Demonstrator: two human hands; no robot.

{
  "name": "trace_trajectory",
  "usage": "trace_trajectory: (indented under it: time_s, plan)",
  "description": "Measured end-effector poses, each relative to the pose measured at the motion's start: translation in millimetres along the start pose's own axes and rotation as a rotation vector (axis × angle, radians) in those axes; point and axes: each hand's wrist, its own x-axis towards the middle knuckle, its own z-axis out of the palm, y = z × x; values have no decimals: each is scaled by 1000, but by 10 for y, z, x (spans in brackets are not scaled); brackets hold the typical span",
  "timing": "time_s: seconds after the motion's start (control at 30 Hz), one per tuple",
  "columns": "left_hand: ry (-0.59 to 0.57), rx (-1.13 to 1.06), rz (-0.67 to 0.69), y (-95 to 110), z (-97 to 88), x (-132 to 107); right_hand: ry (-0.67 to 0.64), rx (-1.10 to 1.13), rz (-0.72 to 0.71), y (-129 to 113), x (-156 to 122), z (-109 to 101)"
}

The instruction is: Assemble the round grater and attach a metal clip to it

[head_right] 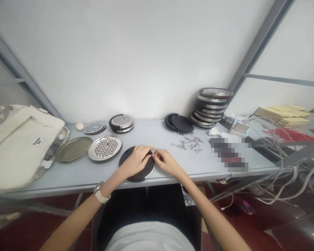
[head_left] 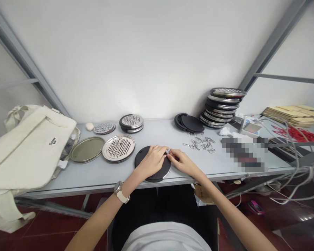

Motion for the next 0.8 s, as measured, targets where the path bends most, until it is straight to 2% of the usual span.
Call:
trace_trajectory:
  time_s: [0.8]
  plan:
    - [-10,13,0,10,-1,1,-9,-18,4,-20,1,-17]
